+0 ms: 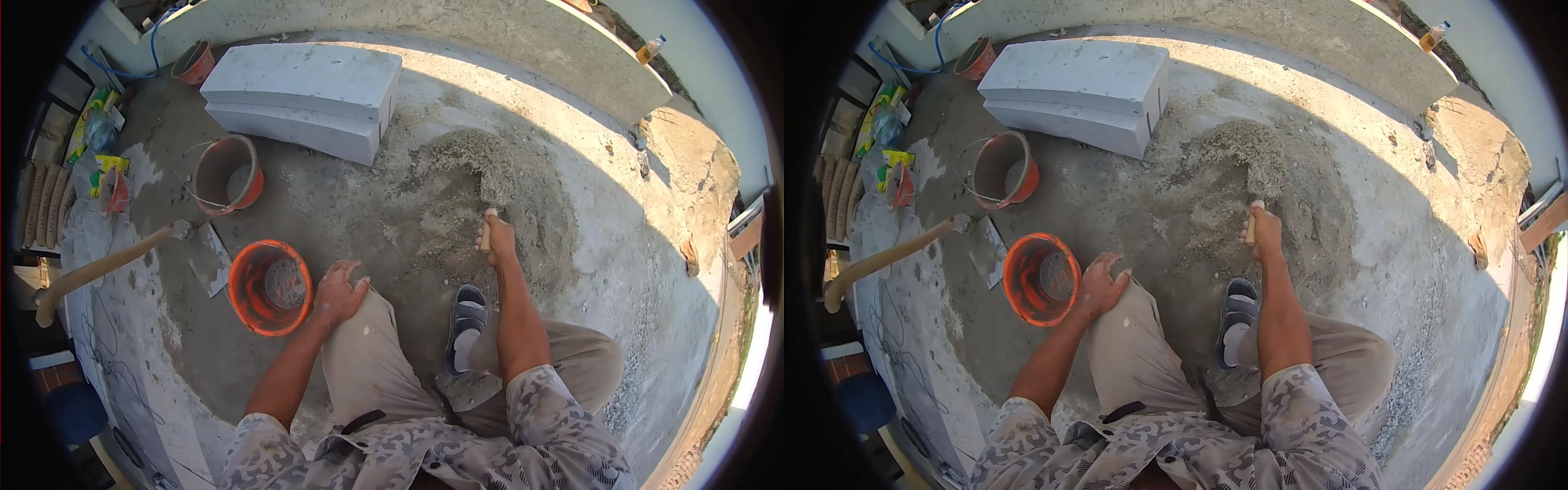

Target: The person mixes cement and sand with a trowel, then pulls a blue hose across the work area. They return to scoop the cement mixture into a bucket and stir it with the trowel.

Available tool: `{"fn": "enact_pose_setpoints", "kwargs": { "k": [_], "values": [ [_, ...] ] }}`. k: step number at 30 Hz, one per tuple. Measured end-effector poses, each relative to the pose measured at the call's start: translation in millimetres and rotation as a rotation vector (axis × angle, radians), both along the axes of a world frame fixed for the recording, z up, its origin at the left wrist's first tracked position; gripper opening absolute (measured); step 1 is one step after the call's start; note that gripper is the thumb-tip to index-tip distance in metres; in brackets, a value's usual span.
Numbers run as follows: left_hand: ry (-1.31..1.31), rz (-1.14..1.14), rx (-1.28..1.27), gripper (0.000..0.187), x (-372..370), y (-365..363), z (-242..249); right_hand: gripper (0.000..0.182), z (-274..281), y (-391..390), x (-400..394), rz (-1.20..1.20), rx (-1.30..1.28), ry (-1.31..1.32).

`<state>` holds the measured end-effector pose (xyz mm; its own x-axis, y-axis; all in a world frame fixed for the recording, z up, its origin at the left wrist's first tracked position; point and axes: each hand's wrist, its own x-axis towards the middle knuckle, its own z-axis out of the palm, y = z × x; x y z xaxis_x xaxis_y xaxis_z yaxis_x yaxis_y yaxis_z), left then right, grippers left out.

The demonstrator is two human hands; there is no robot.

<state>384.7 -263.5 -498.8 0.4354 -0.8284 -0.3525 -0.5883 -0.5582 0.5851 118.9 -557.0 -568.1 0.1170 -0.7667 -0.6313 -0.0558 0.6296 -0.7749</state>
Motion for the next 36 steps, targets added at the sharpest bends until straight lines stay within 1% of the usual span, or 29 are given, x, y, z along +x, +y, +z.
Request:
{"fn": "enact_pose_setpoints", "kwargs": {
  "k": [2,3,5,6,7,9,10,11,12,13,14,15,17,19,22,25,28,31,35,36],
  "values": [
    [0.019,-0.041,-0.009,0.055,-3.1,-10.0,-1.0,0.031,37.8,-1.7,-5.9,0.055,-0.039,0.09],
    [0.02,-0.063,-0.009,0.055,-3.6,-12.4,-0.1,0.03,46.4,-0.3,-5.5,0.081,-0.054,0.128],
    [0.002,-0.062,-0.009,0.055,-7.5,-17.3,4.3,0.031,46.4,23.9,19.8,0.213,-0.141,0.176],
    [-0.004,-0.068,-0.01,0.055,-8.8,-19.8,5.5,0.032,36.9,40.3,33.5,0.302,-0.136,0.193],
    [0.0,-0.069,-0.017,0.055,-8.1,-20.6,5.1,0.033,23.3,57.5,46.5,0.388,-0.131,0.214],
    [0.015,-0.067,-0.023,0.055,-7.4,-18.1,1.2,0.033,4.0,95.7,67.2,0.444,-0.026,0.239],
    [0.012,-0.061,-0.023,0.055,-6.3,-15.6,0.0,0.031,-32.9,102.9,58.3,0.432,-0.123,0.336],
    [0.011,-0.054,-0.02,0.056,-5.5,-11.1,0.2,0.029,-88.4,108.0,45.9,0.422,-0.215,0.434],
    [0.009,-0.047,-0.017,0.056,-3.9,-7.2,0.4,0.027,-118.1,109.1,35.4,0.412,-0.31,0.532],
    [0.009,-0.037,-0.009,0.056,-2.4,-3.3,0.5,0.025,-74.1,100.5,26.7,0.185,-0.052,0.367],
    [0.009,-0.025,-0.002,0.056,-0.5,1.2,1.3,0.024,-49.9,91.1,15.7,0.161,-0.09,0.363],
    [0.006,-0.013,0.002,0.056,1.8,4.7,2.0,0.024,-37.5,83.7,5.5,0.136,-0.132,0.357],
    [-0.001,-0.006,0.006,0.056,5.3,11.2,3.9,0.025,-29.9,79.8,-8.6,-0.002,-0.089,0.217],
    [-0.002,0.01,0.008,0.056,6.3,12.1,7.3,0.027,-10.4,73.6,-3.3,-0.146,-0.041,0.11],
    [0.003,0.015,0.026,0.056,8.0,9.5,12.6,0.025,4.2,61.5,23.8,0.081,-0.133,0.205],
    [0.018,0.002,0.039,0.057,1.9,8.1,16.2,0.022,-16.7,49.4,76.2,0.307,-0.087,0.243],
    [0.021,0.0,0.029,0.057,-2.8,6.6,16.7,0.022,-45.4,21.3,102.3,0.177,-0.069,0.35],
    [0.013,0.005,0.026,0.058,-4.0,12.0,14.2,0.025,-61.4,-13.2,84.9,-0.153,0.007,0.065],
    [0.023,0.003,0.021,0.057,3.7,15.0,14.6,0.033,-28.7,0.6,34.6,-0.387,0.095,-0.242],
    [0.018,0.017,0.026,0.057,4.5,18.5,13.8,0.03,-25.9,6.8,22.8,-0.379,0.083,-0.262]
  ]
}}
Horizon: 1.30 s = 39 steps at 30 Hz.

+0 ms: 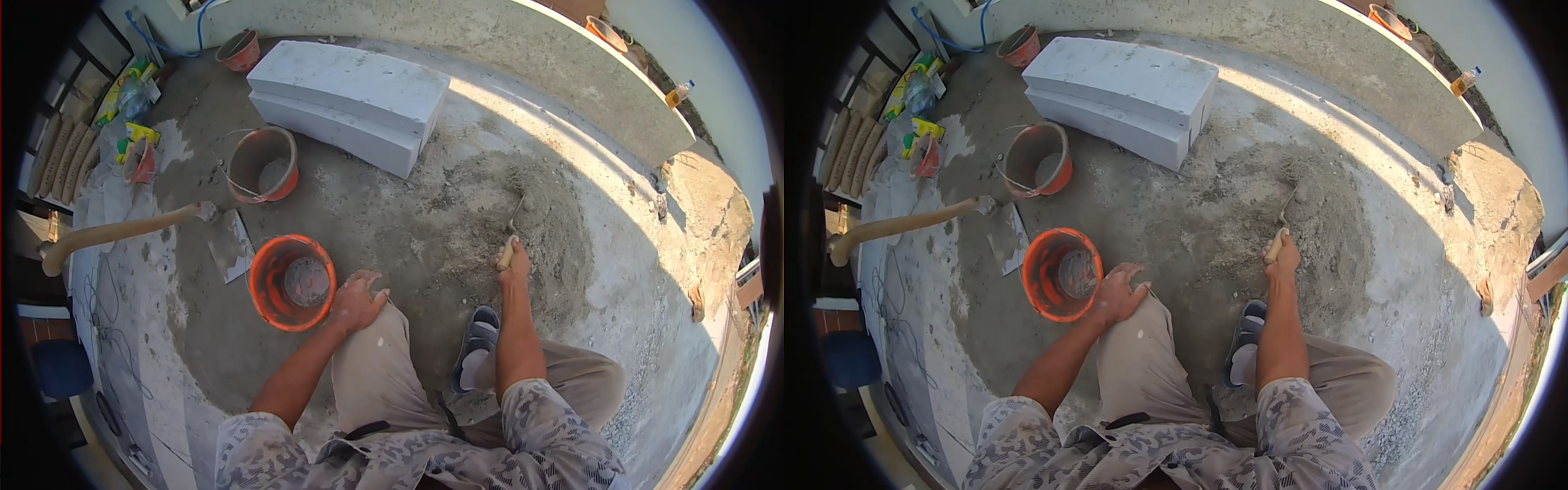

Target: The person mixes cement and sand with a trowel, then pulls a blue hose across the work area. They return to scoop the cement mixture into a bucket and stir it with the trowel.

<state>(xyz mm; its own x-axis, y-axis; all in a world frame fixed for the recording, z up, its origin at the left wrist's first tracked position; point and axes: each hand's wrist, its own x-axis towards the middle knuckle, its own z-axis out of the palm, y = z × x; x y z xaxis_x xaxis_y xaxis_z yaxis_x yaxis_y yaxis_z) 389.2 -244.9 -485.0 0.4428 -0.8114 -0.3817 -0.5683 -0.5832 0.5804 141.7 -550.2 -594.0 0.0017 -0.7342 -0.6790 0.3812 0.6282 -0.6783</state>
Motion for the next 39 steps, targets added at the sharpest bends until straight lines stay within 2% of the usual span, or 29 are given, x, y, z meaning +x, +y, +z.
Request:
{"fn": "enact_pose_setpoints", "kwargs": {
  "k": [3,5,8,11,14,15,18,21,24,27,29,31,32,35,39],
  "values": [
    [-0.021,-0.029,-0.013,0.057,3.3,1.6,-10.8,0.032,-7.7,24.2,-13.9,0.028,-0.032,-0.039],
    [0.025,0.023,-0.026,0.055,1.3,0.0,-3.0,0.032,-3.4,50.2,5.8,0.071,-0.102,0.056],
    [0.027,0.021,-0.053,0.056,0.5,-0.1,-4.5,0.026,18.7,80.9,40.8,0.181,0.064,0.192],
    [-0.011,0.044,-0.098,0.056,-2.0,2.3,-14.5,0.022,19.7,97.3,49.2,0.411,-0.079,0.325],
    [0.014,0.037,-0.095,0.055,1.1,3.3,-12.8,0.021,20.1,112.2,61.7,0.599,-0.207,0.335],
    [0.007,0.041,-0.094,0.054,0.7,5.3,-13.2,0.016,2.1,111.5,62.5,0.663,-0.18,0.364],
    [-0.008,0.056,-0.108,0.053,-0.2,1.9,-12.7,0.022,-64.1,112.6,50.8,0.839,-0.208,0.602],
    [-0.012,0.073,-0.098,0.053,-0.7,4.7,-8.1,0.031,-115.6,146.4,33.8,0.734,-0.781,1.038],
    [-0.037,0.074,-0.088,0.053,-2.5,4.6,-6.5,0.04,-121.0,157.8,23.2,0.846,-0.376,0.856],
    [-0.053,0.084,-0.067,0.053,-0.2,2.6,-2.8,0.042,-124.8,162.0,20.7,0.867,-0.359,0.853],
    [-0.058,0.068,-0.07,0.053,-0.6,3.9,-11.1,0.045,-103.1,163.8,29.0,0.89,-0.334,0.903],
    [-0.03,0.091,-0.048,0.054,0.0,1.3,4.7,0.047,-130.3,157.5,26.4,0.898,-0.318,0.835],
    [-0.052,0.099,-0.055,0.053,-1.5,0.4,2.3,0.05,-119.7,159.4,29.6,0.885,-0.317,0.91],
    [-0.09,0.087,-0.069,0.052,0.1,0.1,-8.2,0.059,-98.4,154.7,33.2,0.921,-0.193,0.86],
    [-0.086,0.089,-0.043,0.051,0.5,-6.0,-4.6,0.063,-65.4,147.6,46.1,0.922,-0.165,1.011]
  ]
}}
